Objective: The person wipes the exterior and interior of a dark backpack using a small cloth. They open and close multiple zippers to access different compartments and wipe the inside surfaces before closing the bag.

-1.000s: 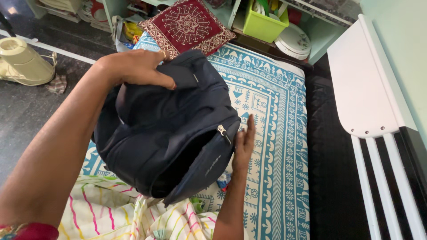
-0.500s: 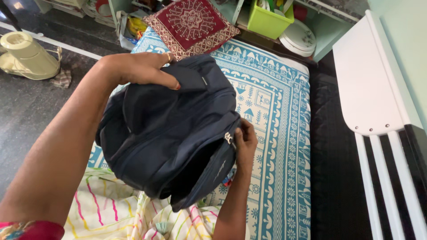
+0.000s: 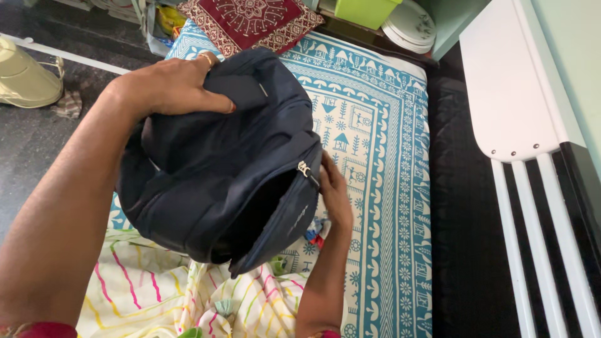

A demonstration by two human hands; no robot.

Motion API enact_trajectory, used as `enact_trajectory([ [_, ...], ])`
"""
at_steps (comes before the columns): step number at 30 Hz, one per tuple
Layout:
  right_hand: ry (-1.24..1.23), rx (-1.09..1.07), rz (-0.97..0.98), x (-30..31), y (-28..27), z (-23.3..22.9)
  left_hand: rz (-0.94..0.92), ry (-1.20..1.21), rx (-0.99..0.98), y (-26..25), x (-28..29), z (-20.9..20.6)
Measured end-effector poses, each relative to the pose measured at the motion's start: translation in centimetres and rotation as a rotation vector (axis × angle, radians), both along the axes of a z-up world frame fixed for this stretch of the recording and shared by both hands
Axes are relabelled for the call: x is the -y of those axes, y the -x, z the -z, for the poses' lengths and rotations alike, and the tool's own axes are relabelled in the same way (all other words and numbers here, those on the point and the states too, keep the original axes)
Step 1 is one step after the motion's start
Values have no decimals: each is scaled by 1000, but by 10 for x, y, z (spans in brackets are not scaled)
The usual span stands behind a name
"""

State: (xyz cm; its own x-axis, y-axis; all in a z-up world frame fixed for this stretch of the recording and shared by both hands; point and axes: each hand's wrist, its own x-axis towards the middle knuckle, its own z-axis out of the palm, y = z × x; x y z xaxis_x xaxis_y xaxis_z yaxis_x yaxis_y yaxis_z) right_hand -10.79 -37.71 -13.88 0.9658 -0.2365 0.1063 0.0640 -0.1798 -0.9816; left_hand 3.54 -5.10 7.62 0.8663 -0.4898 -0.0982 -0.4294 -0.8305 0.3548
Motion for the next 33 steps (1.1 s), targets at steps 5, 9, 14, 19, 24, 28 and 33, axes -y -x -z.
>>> enact_trajectory([
  [5,38,-180,315,36,12,-14,-10,-7,-2,2,3,1],
  [9,-101,59,215,6,2,-9,1,49,-9,3,5,3],
  [14,19,198,-4,-53,-7,3,21,145,-16,2,0,9],
  [19,27,96,125,-52,0,-29,-22,211,-22,1,-1,14],
  [24,55,532,41,-63,55,-73,-49,362,-137,2,-8,13],
  [28,332,656,-33,-98,79,-87,-81,516,-223,4,-12,15],
  [33,819,540,221,-116,52,-82,-149,625,-350,3,-20,19],
])
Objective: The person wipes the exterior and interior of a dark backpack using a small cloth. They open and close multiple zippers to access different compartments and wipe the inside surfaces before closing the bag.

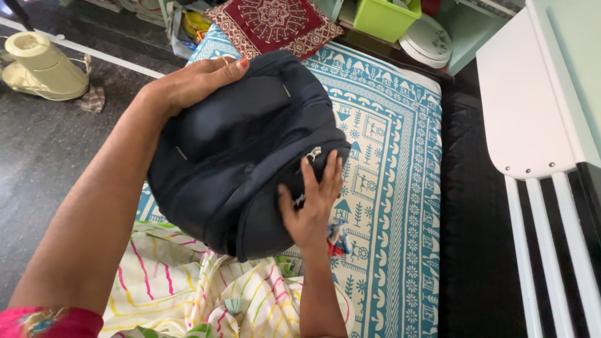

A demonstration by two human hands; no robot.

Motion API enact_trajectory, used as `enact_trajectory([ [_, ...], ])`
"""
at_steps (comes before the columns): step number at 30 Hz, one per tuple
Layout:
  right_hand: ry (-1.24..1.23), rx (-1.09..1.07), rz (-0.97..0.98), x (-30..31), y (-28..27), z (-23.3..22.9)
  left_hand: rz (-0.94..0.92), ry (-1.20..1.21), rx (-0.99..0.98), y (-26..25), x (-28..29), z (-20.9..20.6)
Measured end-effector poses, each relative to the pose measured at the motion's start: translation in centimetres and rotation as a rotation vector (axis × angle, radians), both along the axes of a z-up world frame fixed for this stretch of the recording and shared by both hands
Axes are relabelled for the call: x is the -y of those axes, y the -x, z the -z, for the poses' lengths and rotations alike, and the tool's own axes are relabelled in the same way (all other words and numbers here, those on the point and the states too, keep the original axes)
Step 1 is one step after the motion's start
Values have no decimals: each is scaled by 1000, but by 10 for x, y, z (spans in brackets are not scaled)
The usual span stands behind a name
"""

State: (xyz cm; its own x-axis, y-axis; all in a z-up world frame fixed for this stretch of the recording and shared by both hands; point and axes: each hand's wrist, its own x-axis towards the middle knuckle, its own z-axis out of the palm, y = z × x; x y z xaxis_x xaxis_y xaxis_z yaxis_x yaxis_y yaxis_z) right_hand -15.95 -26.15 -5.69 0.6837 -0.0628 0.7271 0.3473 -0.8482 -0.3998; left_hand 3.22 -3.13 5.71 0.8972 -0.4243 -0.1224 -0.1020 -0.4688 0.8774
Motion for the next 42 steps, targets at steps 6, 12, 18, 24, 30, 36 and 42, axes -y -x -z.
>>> enact_trajectory([
  [6,-180,19,-93,17,-11,12,-67,71,92,-2,-4,12],
  [12,-260,-2,-92,24,-2,10,-164,-80,140,4,-9,13],
  [18,-327,-33,-61,33,-6,6,-174,-25,173,26,-26,10],
  [24,-302,-48,-13,41,-8,6,168,-99,627,68,-50,13],
  [30,-247,-34,-2,35,-7,-2,-2,-401,693,91,-27,9],
  [36,-171,80,-31,18,2,-34,-138,-146,675,75,-32,12],
  [42,177,15,-232,-13,-1,-58,-205,-92,583,47,-40,34],
])
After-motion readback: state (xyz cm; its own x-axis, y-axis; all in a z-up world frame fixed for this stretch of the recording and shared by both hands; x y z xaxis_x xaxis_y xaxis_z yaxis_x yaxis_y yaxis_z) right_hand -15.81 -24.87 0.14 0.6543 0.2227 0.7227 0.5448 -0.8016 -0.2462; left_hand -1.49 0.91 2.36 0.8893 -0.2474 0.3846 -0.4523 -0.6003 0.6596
